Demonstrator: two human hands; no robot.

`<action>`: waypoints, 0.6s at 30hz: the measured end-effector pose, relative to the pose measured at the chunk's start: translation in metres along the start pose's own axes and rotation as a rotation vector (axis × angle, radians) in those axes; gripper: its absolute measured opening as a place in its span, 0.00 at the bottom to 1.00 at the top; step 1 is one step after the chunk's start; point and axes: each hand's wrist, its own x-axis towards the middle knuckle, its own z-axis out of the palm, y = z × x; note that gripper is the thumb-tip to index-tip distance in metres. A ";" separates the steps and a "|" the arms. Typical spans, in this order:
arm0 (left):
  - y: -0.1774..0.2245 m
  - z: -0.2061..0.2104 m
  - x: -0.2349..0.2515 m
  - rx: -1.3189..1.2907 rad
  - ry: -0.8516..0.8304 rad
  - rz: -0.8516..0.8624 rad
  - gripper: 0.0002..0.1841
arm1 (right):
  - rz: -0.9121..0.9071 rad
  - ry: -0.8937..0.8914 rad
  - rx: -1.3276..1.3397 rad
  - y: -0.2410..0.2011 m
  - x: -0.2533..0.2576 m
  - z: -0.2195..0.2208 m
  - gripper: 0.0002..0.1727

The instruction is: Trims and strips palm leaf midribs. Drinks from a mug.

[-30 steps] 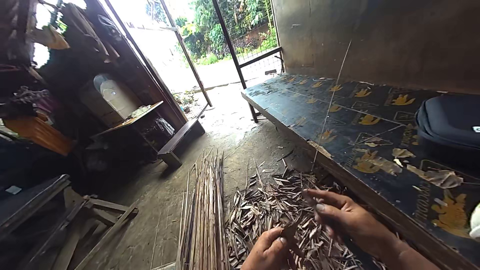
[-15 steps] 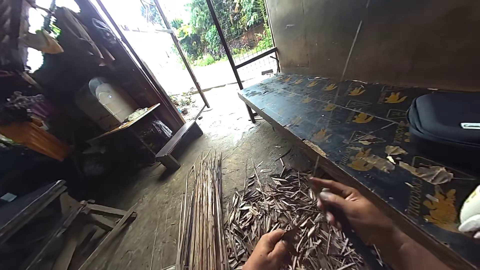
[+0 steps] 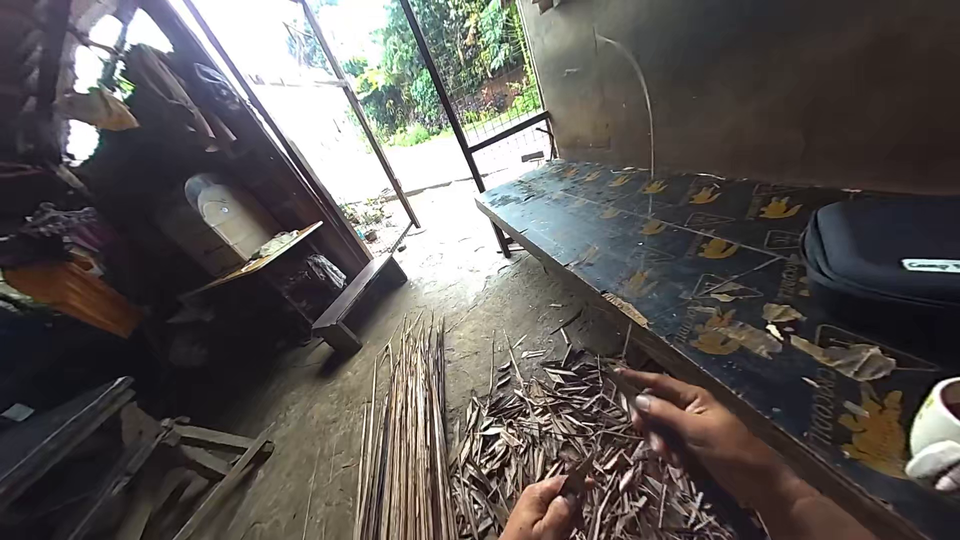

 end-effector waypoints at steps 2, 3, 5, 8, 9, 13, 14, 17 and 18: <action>-0.004 0.002 0.000 0.043 0.031 0.013 0.21 | 0.004 0.019 0.027 -0.002 0.001 -0.004 0.24; -0.006 0.003 0.000 0.054 0.050 0.020 0.22 | 0.029 -0.013 0.009 -0.001 -0.001 -0.002 0.25; -0.008 0.005 0.002 0.048 0.110 0.039 0.25 | 0.108 -0.122 -0.051 0.004 -0.005 0.007 0.25; -0.009 0.004 0.003 0.010 0.200 0.049 0.29 | 0.160 -0.197 -0.061 0.019 -0.006 0.016 0.24; -0.008 0.004 0.003 0.008 0.215 0.052 0.29 | 0.148 -0.183 -0.057 0.018 -0.006 0.015 0.24; -0.007 0.007 0.001 0.110 0.216 0.055 0.25 | 0.034 -0.029 -0.027 0.005 -0.005 -0.001 0.25; -0.008 0.009 0.000 0.128 0.210 0.055 0.24 | 0.003 0.010 -0.010 0.002 -0.004 -0.005 0.25; -0.010 0.009 0.000 0.100 0.249 0.057 0.20 | -0.045 0.080 0.012 -0.015 -0.002 -0.013 0.24; -0.010 0.008 -0.001 0.085 0.263 0.051 0.19 | -0.057 0.097 0.018 -0.021 -0.003 -0.014 0.24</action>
